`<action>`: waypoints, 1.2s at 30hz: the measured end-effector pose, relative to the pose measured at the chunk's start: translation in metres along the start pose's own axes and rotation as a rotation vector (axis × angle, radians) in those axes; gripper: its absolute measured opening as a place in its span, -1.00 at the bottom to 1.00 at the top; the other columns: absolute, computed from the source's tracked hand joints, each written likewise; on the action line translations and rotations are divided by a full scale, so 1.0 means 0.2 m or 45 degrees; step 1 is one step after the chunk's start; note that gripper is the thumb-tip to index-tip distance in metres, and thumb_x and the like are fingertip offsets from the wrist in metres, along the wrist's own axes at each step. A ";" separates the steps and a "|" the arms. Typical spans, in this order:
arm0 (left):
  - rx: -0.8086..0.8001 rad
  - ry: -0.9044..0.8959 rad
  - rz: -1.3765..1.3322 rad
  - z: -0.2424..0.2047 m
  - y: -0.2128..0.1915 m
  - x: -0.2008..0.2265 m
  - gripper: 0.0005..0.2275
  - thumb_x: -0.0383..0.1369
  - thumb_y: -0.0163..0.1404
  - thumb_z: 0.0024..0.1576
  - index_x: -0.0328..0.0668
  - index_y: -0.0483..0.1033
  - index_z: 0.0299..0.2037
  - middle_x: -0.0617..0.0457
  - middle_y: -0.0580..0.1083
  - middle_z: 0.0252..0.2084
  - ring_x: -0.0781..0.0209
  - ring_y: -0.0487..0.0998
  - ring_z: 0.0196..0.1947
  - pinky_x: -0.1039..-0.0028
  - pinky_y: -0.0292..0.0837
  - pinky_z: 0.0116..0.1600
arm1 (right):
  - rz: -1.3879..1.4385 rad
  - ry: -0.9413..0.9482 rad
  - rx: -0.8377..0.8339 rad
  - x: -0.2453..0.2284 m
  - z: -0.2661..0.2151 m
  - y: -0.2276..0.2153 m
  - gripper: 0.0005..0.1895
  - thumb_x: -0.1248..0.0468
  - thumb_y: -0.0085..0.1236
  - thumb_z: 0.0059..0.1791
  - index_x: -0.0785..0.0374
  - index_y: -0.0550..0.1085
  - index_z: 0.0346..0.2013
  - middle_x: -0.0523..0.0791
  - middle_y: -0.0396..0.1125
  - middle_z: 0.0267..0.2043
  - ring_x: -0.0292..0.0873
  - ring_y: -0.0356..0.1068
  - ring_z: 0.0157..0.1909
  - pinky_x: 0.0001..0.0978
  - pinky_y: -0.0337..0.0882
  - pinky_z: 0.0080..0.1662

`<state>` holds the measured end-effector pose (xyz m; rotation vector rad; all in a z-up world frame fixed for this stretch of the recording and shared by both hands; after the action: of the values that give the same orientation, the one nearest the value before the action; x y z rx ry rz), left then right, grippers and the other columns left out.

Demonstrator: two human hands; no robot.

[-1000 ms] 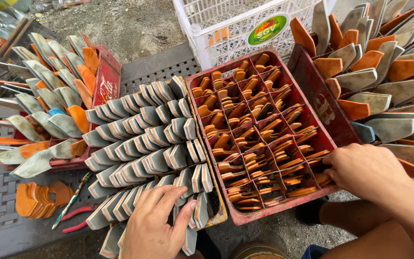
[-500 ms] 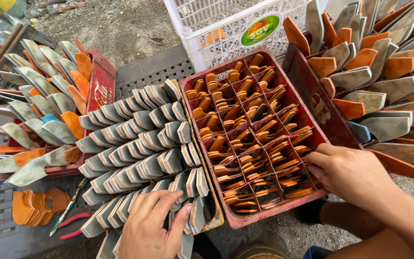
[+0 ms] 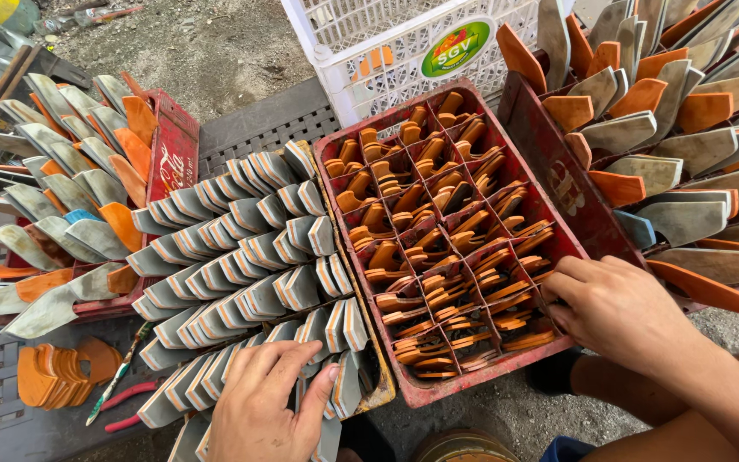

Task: The person assembles two-layered shoe parts by hand, pressing a grey sole onto an orange upper. They pick up each pair from a red crate, align the layers, and press them together before placing the assembled unit into a white crate.

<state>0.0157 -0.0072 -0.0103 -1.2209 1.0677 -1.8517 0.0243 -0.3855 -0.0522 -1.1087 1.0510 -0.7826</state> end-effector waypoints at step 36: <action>-0.047 -0.063 -0.029 0.01 0.01 0.00 -0.71 -0.20 0.26 -0.07 -0.19 0.67 -0.22 0.02 0.57 -0.27 0.04 0.56 -0.19 0.27 0.48 -0.11 | -0.314 0.358 0.070 0.03 -0.09 -0.04 -0.75 0.10 0.36 -0.15 0.11 0.65 -0.25 -0.22 0.44 -0.32 -0.11 0.44 -0.27 -0.24 0.41 -0.09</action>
<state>0.0183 -0.0087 -0.0110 -1.2991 1.0691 -1.8167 0.0093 -0.3987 -0.0478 -1.1151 1.1300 -1.1846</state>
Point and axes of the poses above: each hand's wrist, its own z-axis towards the middle knuckle, its own y-axis out of the palm, x = y × z, the point moved 1 cm from there along z, towards the middle knuckle
